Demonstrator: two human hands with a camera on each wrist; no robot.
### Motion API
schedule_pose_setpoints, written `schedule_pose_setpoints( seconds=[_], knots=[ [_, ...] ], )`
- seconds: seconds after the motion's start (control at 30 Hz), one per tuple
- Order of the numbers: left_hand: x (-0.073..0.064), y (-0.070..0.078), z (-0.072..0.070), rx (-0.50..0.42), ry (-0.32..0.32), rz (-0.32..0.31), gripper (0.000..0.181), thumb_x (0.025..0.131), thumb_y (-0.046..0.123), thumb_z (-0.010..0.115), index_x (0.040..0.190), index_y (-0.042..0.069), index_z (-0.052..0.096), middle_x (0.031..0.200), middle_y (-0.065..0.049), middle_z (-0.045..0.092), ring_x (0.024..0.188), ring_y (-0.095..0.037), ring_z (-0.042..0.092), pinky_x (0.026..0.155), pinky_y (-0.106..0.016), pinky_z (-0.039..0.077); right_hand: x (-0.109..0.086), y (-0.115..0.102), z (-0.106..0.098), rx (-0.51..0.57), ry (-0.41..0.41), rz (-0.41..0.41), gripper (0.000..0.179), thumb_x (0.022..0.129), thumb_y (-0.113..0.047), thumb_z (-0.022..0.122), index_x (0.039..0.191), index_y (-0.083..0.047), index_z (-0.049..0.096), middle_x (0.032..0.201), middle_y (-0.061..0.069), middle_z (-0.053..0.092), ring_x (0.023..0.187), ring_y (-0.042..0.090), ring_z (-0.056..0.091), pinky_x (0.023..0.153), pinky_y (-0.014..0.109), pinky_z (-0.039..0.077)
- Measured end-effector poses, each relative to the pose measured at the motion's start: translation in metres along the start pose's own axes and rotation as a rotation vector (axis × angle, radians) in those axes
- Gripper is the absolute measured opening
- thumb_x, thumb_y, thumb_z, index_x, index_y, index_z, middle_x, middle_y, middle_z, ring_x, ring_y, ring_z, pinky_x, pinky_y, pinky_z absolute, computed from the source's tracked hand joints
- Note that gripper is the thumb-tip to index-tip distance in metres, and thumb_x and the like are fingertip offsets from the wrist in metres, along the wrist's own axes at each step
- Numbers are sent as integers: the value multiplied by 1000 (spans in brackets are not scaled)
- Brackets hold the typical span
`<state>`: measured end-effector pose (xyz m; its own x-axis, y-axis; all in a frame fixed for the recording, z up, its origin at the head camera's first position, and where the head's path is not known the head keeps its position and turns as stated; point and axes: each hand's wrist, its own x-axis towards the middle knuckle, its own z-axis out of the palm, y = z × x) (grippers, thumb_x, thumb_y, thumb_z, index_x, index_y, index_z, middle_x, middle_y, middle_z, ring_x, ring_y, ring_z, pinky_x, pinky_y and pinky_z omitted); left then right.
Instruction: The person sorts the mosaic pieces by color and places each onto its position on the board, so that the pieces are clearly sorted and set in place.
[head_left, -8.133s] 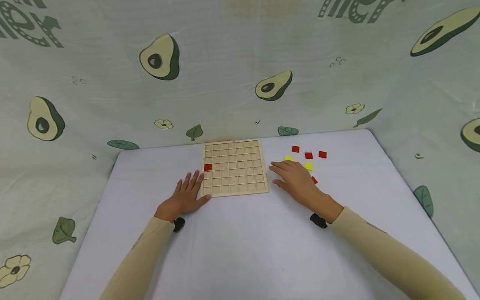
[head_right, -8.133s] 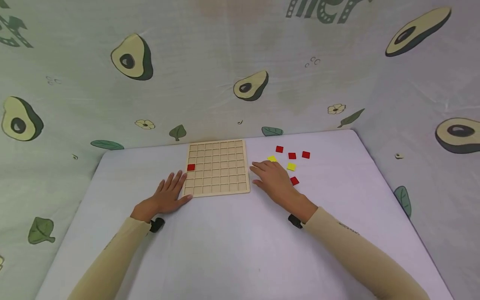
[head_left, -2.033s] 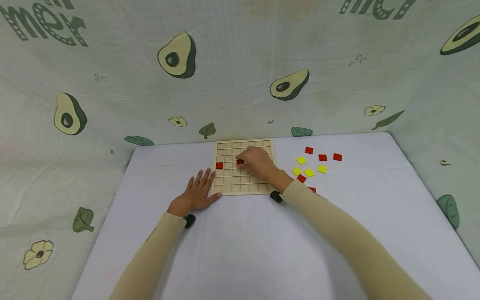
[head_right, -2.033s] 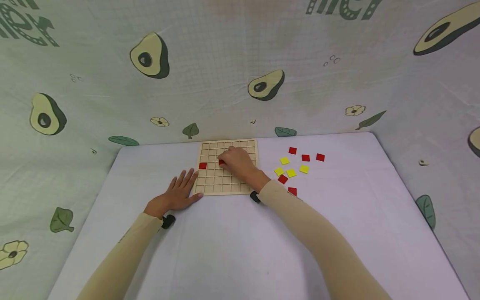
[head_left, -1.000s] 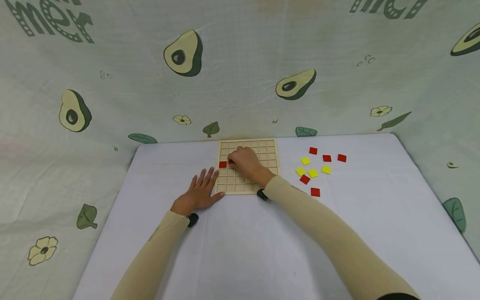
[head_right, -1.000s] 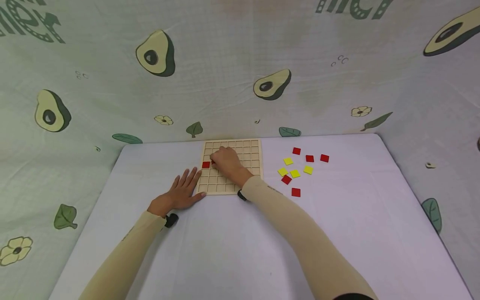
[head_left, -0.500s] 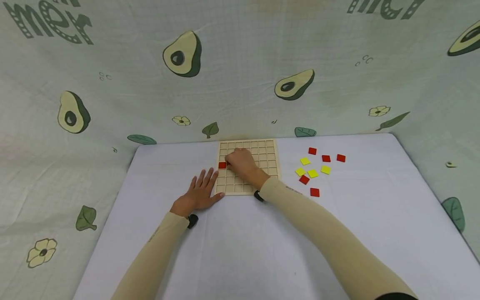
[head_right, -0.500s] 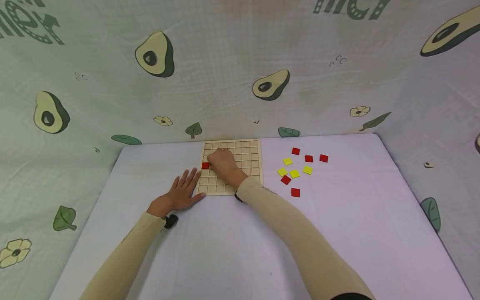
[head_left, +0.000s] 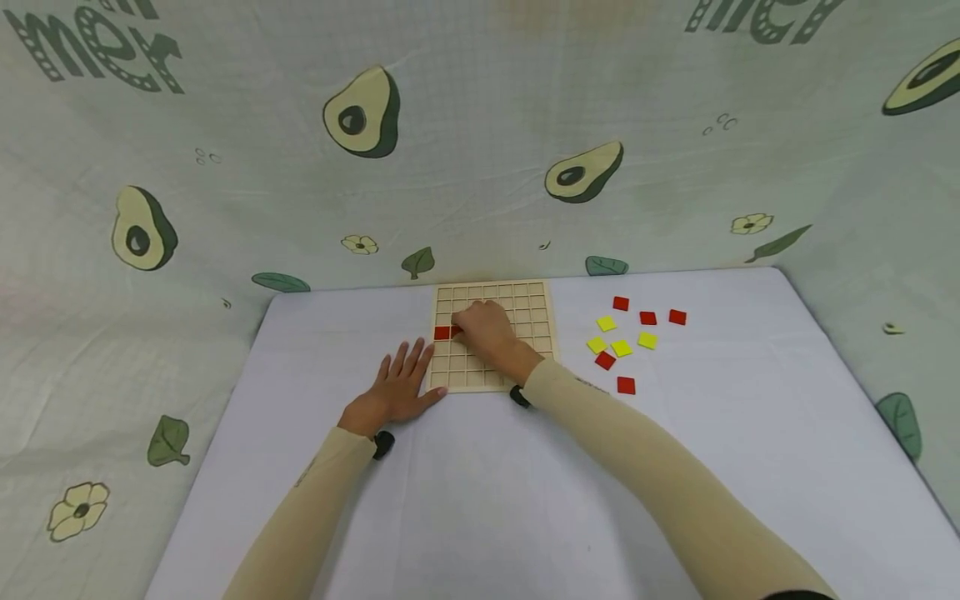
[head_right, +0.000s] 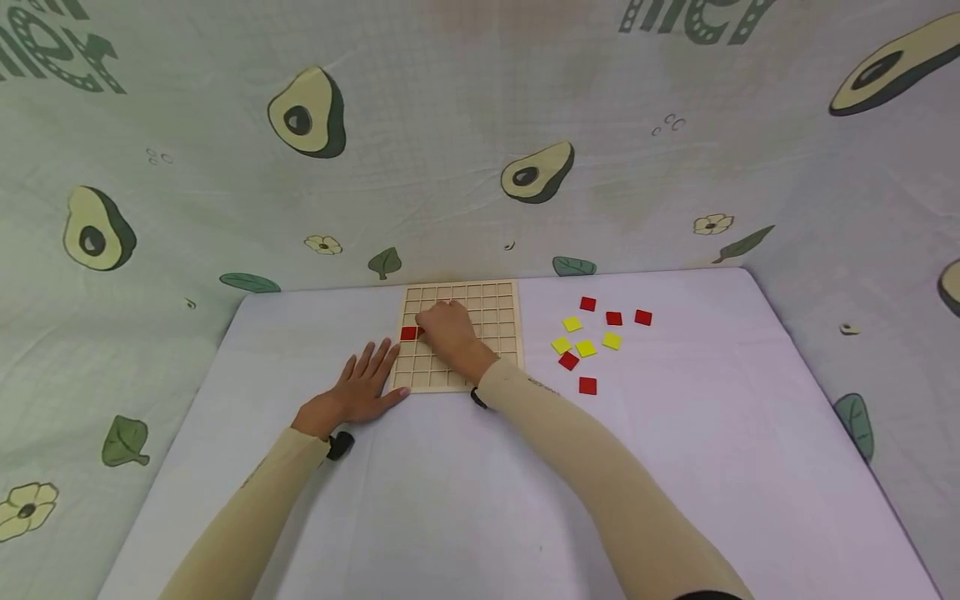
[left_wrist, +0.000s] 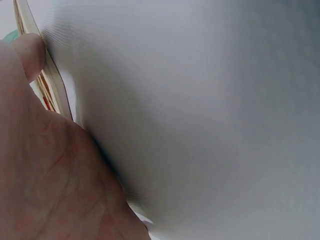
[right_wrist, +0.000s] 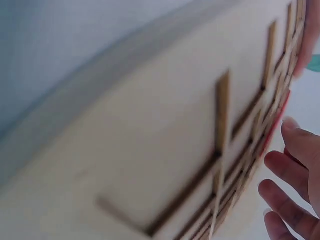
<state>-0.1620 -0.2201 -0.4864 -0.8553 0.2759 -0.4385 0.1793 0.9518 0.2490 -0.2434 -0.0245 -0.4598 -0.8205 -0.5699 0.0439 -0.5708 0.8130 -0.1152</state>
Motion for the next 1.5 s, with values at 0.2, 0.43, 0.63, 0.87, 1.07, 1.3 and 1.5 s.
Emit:
schedule_pose_setpoints(
  seconds=[0.2, 0.43, 0.63, 0.87, 1.07, 1.3, 1.5],
  knots=[
    [3, -1, 4, -22, 15, -3, 93, 107, 60, 46, 171, 11, -1, 178, -15, -11, 163, -40, -15, 129, -61, -8, -19, 11, -18, 49, 41, 19, 29, 99, -28, 77, 124, -15, 79, 118, 1, 80, 111, 23, 73, 102, 41, 56],
    [1, -1, 4, -20, 23, -2, 93, 107, 59, 46, 171, 10, -1, 178, -15, -10, 163, -40, -14, 129, -62, -7, -57, 36, -33, 69, 100, 8, 32, 96, -25, 81, 126, -13, 78, 121, 3, 79, 109, 25, 73, 97, 41, 56],
    [0, -2, 4, -42, 24, 6, 94, 107, 60, 46, 171, 10, -1, 178, -15, -11, 162, -40, -15, 129, -62, -8, -95, 61, -39, 129, 140, 46, 35, 92, -20, 85, 125, -10, 79, 119, 6, 79, 107, 28, 72, 91, 43, 57],
    [0, -7, 7, -49, 21, 17, 95, 107, 59, 47, 171, 10, -2, 178, -16, -11, 162, -41, -16, 128, -63, -9, -139, 88, -36, 149, 170, 93, 40, 88, -17, 89, 126, -8, 78, 118, 8, 80, 105, 29, 73, 89, 44, 58],
    [2, -6, 7, -60, 38, 44, 94, 107, 57, 48, 170, 8, -1, 177, -18, -10, 162, -42, -15, 128, -63, -9, -174, 113, -32, 143, 205, 105, 43, 84, -17, 92, 124, -6, 78, 112, 9, 81, 102, 30, 73, 87, 46, 59],
    [2, -6, 7, -68, 48, 48, 93, 107, 56, 48, 170, 7, 1, 177, -18, -8, 162, -42, -14, 128, -64, -8, -211, 131, -31, 118, 177, 175, 44, 85, -20, 91, 125, -6, 78, 110, 11, 80, 102, 33, 72, 90, 51, 60],
    [2, -4, 7, -67, 51, 47, 94, 107, 57, 48, 170, 7, 1, 177, -18, -8, 162, -42, -14, 128, -64, -8, -234, 139, -29, 112, 159, 187, 46, 83, -18, 93, 124, -4, 78, 112, 14, 80, 104, 37, 71, 91, 55, 59]
  ],
)
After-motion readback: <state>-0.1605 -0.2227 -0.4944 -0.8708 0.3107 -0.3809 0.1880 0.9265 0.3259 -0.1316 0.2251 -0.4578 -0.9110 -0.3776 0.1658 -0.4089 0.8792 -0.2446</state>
